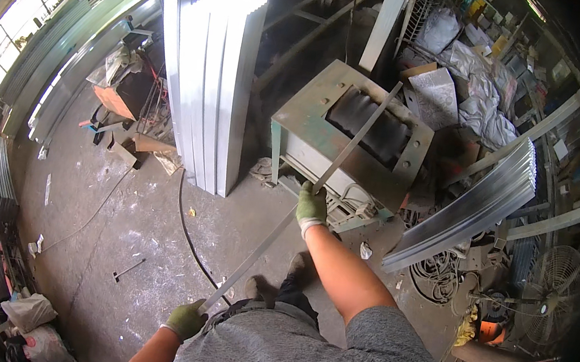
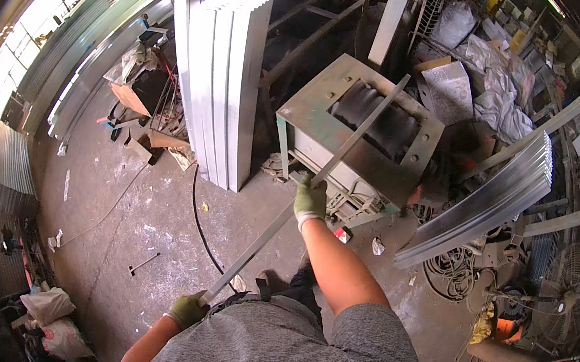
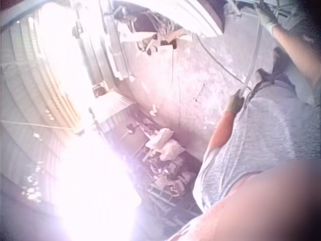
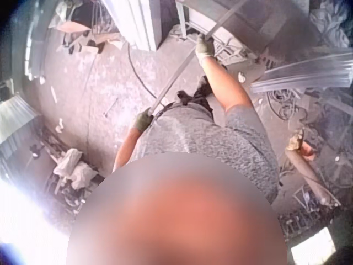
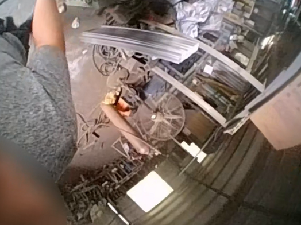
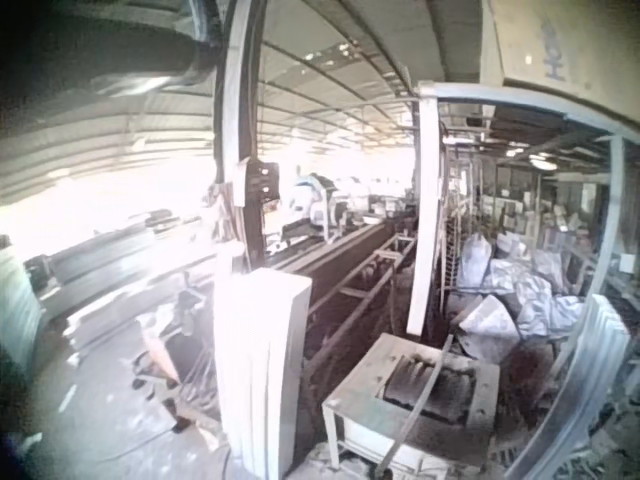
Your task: The person repeatedly picks up long, flat metal sheets and feeds them through a roller machine in a workshop. After each pass, the person stacks the processed sheets against a nearby rack. The cycle continues with multiple sheets throughout the clip.
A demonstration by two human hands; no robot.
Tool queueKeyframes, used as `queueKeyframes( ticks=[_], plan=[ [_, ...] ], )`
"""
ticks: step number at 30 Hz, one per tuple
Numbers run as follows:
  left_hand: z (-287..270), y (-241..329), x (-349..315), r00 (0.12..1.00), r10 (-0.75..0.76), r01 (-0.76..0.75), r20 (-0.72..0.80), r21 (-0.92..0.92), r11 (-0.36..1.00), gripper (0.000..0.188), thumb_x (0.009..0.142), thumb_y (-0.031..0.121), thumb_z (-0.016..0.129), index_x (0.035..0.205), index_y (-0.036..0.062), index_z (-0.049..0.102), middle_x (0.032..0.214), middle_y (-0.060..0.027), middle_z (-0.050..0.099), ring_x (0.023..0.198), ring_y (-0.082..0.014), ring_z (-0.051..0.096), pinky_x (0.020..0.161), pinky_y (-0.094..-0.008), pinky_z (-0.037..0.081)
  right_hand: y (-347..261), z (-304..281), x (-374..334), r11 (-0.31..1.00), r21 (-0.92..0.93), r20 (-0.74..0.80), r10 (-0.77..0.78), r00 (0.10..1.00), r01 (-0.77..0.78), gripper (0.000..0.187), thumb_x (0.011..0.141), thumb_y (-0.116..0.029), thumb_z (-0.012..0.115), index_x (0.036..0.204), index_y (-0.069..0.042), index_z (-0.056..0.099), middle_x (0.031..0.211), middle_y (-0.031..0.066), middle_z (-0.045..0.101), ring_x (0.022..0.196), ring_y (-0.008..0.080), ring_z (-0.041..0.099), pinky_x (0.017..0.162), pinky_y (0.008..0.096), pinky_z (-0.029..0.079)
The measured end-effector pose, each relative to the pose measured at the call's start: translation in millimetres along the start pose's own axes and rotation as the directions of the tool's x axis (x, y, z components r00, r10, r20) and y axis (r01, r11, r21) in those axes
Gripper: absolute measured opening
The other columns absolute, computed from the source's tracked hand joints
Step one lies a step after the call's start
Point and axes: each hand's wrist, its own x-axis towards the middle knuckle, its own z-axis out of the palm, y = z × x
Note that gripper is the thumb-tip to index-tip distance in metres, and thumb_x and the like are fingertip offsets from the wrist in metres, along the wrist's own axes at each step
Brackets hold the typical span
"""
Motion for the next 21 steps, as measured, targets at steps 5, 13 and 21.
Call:
queueKeyframes(
  ticks=[5,13,21],
  plan=[
    [22,-58,-28,0.996,0.061,-0.063,-0.064,-0.033,0.997,0.035,0.099,0.028,0.066,0.132,0.0184,0.066,0.104,-0.0241,0.077,0.099,-0.0491,0.074,0.084,-0.0577,0.059,35,26,-52,0.99,-0.059,-0.071,-0.135,0.988,0.131,0.067,0.109,-0.047,0.055,0.146,0.007,0.049,0.134,0.0387,0.066,0.127,0.0523,0.065,0.106,0.0524,0.054],
    [77,-159,-73,0.993,-0.005,-0.011,-0.121,-0.13,0.991,0.034,0.098,0.027,0.066,0.13,0.0183,0.067,0.107,-0.0237,0.077,0.102,-0.0494,0.073,0.085,-0.0577,0.059,73,54,-150,0.974,-0.216,0.089,0.091,0.992,-0.07,0.084,0.108,-0.058,0.051,0.16,0.005,0.033,0.132,0.0389,0.069,0.123,0.0528,0.068,0.102,0.0563,0.056],
    [82,-158,-62,0.992,0.021,-0.035,-0.124,-0.111,0.993,0.037,0.1,0.039,0.067,0.131,0.0183,0.066,0.111,-0.0215,0.078,0.103,-0.0496,0.073,0.087,-0.0583,0.059,66,50,-139,0.944,-0.31,0.145,0.162,0.976,-0.11,0.101,0.106,-0.07,0.045,0.169,0.004,0.019,0.137,0.0396,0.066,0.125,0.054,0.066,0.105,0.0582,0.055]
  ],
)
